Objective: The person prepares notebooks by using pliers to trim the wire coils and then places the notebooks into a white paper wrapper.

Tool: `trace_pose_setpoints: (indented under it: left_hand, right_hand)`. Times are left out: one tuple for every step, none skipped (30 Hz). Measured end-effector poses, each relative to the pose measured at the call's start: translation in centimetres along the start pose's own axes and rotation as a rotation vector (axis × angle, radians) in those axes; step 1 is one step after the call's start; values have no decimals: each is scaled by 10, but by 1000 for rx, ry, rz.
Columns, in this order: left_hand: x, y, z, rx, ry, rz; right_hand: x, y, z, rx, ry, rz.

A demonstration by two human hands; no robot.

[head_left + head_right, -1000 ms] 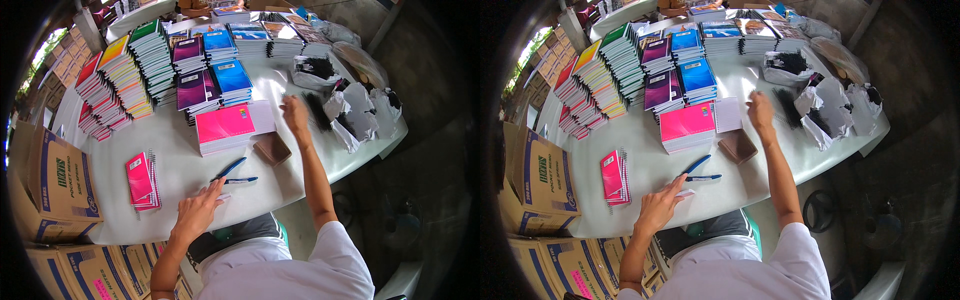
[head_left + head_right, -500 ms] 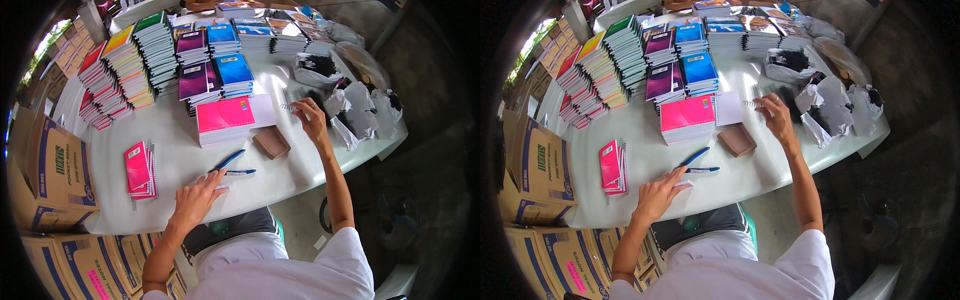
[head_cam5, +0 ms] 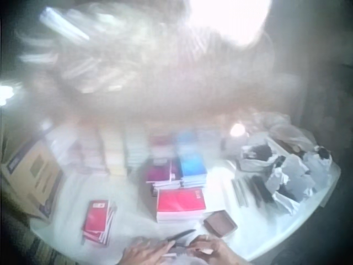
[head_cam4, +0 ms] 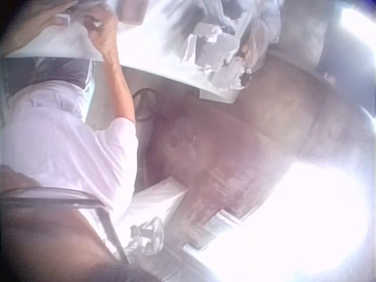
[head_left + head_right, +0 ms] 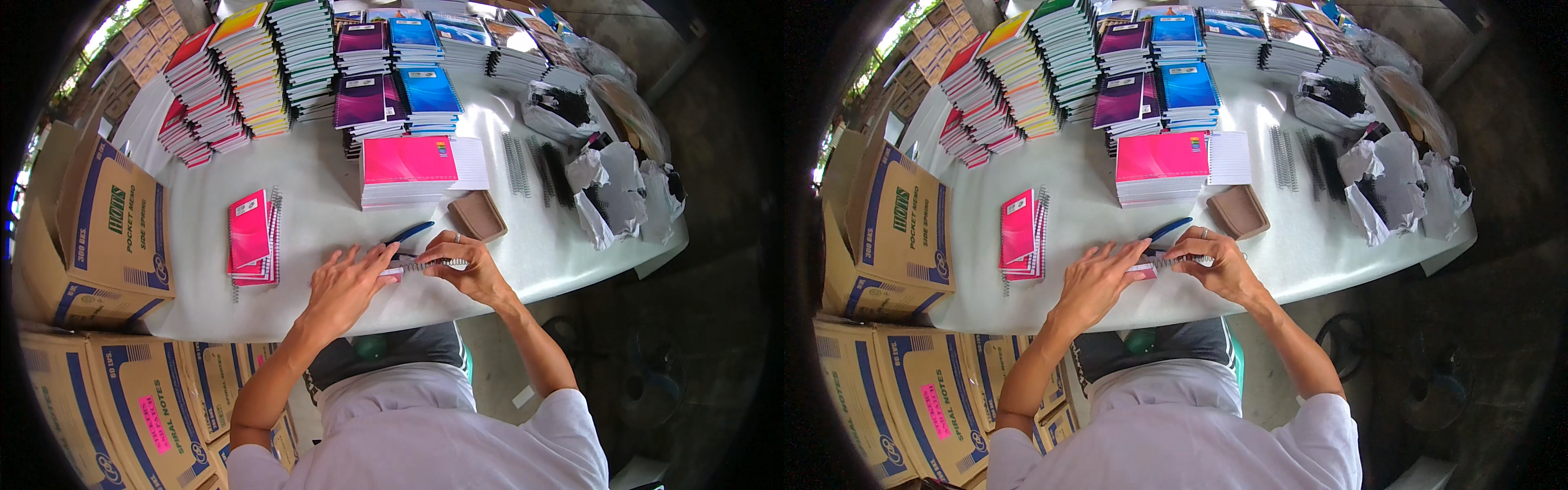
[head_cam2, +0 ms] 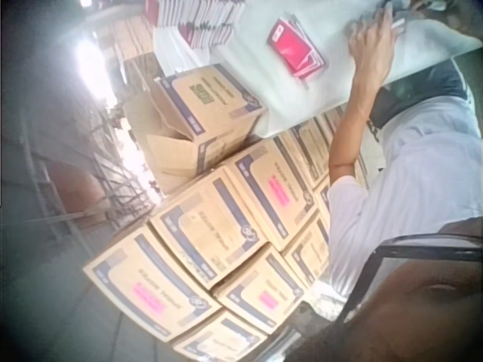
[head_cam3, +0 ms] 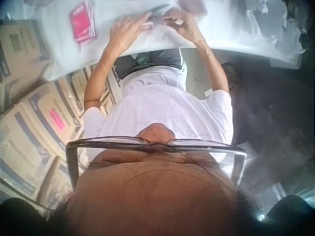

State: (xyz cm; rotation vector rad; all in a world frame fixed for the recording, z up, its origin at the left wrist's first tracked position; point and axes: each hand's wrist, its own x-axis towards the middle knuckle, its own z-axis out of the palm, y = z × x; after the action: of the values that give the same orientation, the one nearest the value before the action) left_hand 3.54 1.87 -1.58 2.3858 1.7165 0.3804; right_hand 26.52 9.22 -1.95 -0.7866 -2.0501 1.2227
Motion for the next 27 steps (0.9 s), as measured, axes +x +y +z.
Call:
trace_pose_setpoints:
  left_hand:
    - [0, 0, 0, -9, -4, -11]
    - [1, 1, -2, -24, -15, -13]
    - [2, 3, -7, -37, -27, -14]
    - [2, 4, -10, -51, -39, -14]
    - [2, 4, -9, -52, -31, -13]
    - [2, 3, -7, -53, -22, -14]
    - [1, 2, -6, -54, -14, -14]
    - [1, 1, -6, -56, -9, -14]
    - [2, 2, -6, -59, -3, -12]
    - [3, 4, -8, -62, 2, -9]
    - [4, 7, -10, -84, -25, -28]
    - [6, 14, -18, -105, -54, -53]
    - [6, 17, -23, -125, -83, -77]
    - [6, 16, -20, -126, -65, -52]
    - [6, 14, -16, -128, -47, -21]
    - [6, 14, -14, -129, -28, 10]
    - [7, 14, -14, -131, -50, 3]
    - [8, 14, -14, -134, -72, -6]
    - [9, 15, -15, -136, -93, -14]
    - [8, 13, -13, -118, -86, -1]
    - [8, 11, -10, -100, -79, 13]
    - [8, 9, -9, -82, -72, 28]
    - [9, 9, -9, -95, -92, 20]
    - [9, 8, -10, -109, -112, 8]
    - [9, 8, -11, -122, -132, -4]
    - [9, 7, -12, -128, -162, -6]
    - [10, 7, -13, -133, -193, -8]
  right_hand:
    - [0, 0, -1, 16, -27, -8]
    - [0, 0, -2, 33, -53, -15]
    - [1, 0, -5, -47, -130, 0]
    - [2, 1, -9, -127, -206, 16]
    - [3, 1, -11, -208, -282, 32]
    - [4, -4, -8, -211, -229, -1]
    - [4, -12, -4, -214, -176, -33]
    - [4, -16, -1, -216, -123, -66]
    - [3, -16, -1, -284, -155, -75]
    - [1, -15, -1, -351, -186, -84]
    - [0, -15, -2, -419, -218, -92]
    - [1, -20, 1, -443, -203, -93]
    - [3, -31, 4, -466, -189, -93]
    - [5, -36, 6, -490, -175, -94]
    - [5, -34, 6, -548, -163, -165]
    - [5, -28, 7, -606, -151, -237]
    - [5, -24, 8, -663, -140, -309]
    - [5, -23, 9, -672, -163, -289]
    - [3, -23, 10, -682, -186, -268]
    - [2, -23, 12, -691, -210, -248]
    - [3, -23, 14, -656, -180, -265]
    - [4, -24, 16, -620, -150, -281]
    - [4, -25, 17, -584, -120, -297]
    - [3, -27, 17, -584, -185, -223]
    - [1, -32, 16, -582, -250, -148]
    - [1, -35, 14, -580, -314, -72]
    - [2, -38, 10, -483, -312, -49]
